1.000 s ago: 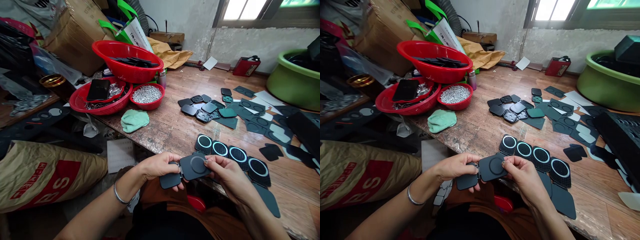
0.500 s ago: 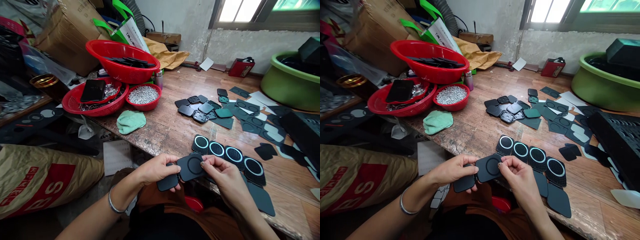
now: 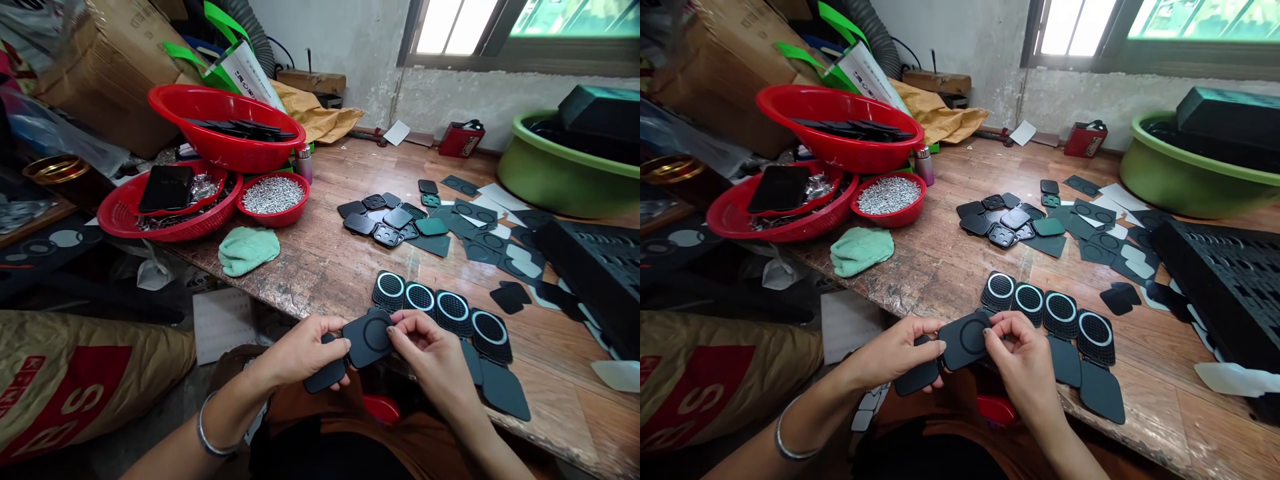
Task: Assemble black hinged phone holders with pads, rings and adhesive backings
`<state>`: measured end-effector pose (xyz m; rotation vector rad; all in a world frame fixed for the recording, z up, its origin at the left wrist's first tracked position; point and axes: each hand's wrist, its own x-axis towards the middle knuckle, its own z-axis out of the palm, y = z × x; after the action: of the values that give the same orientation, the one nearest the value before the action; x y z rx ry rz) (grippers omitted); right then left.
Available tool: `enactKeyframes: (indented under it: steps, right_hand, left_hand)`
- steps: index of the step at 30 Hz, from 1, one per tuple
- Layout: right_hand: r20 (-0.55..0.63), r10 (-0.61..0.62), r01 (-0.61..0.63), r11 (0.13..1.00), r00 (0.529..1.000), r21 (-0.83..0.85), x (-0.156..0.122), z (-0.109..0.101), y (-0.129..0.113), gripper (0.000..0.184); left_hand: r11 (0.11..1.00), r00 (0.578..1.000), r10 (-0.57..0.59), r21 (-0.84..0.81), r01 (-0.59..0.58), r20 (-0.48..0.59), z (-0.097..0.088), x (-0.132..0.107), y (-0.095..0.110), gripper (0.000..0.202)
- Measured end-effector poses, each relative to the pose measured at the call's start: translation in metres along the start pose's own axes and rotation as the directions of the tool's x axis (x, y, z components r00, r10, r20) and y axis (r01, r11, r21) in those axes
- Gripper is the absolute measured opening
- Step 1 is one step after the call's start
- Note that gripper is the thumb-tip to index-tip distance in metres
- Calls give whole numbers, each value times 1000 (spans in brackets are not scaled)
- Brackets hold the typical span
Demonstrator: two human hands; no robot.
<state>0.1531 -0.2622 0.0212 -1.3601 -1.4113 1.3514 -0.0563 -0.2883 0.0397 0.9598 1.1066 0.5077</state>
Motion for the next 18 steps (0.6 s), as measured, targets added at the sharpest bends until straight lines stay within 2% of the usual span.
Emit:
enactKeyframes:
  steps: [2,4,7,9,10,11,13,15,18]
  right_hand:
    - [12,-64,65,994,998,-91,-1,0,2,35]
    - [16,-188,185,943,982,-277,-3,-2,1,32]
    - [86,-320,304,735,943,-606,-6,-6,-3,30]
    - [82,-322,274,617,943,-737,-6,-11,-6,30]
    - [51,-310,237,602,949,-762,-5,-13,-7,31]
    - [15,-289,200,622,957,-757,-4,-15,-8,34]
    - [2,-199,155,755,980,-637,-3,-15,-7,43]
    - [80,-85,111,898,993,-426,-2,-9,-4,44]
    - [145,19,11,979,989,-202,1,6,2,46]
  left_hand:
    - [1000,1000,1,10,-1,-3,1,0,-1,36]
    - [999,1000,12,34,-11,-14,2,-1,-1,36]
    - [997,998,35,75,-32,-43,4,-3,-1,35]
    - [997,998,38,76,-34,-51,3,-3,-1,35]
    - [998,998,33,63,-30,-47,2,-3,-1,35]
    - [999,999,25,44,-24,-39,1,-3,-1,35]
    - [1000,1000,13,-19,-13,-11,1,-3,-2,35]
    - [996,1000,18,-91,-16,22,2,-4,-4,33]
    - [984,997,50,-173,-41,50,6,-4,-8,30]
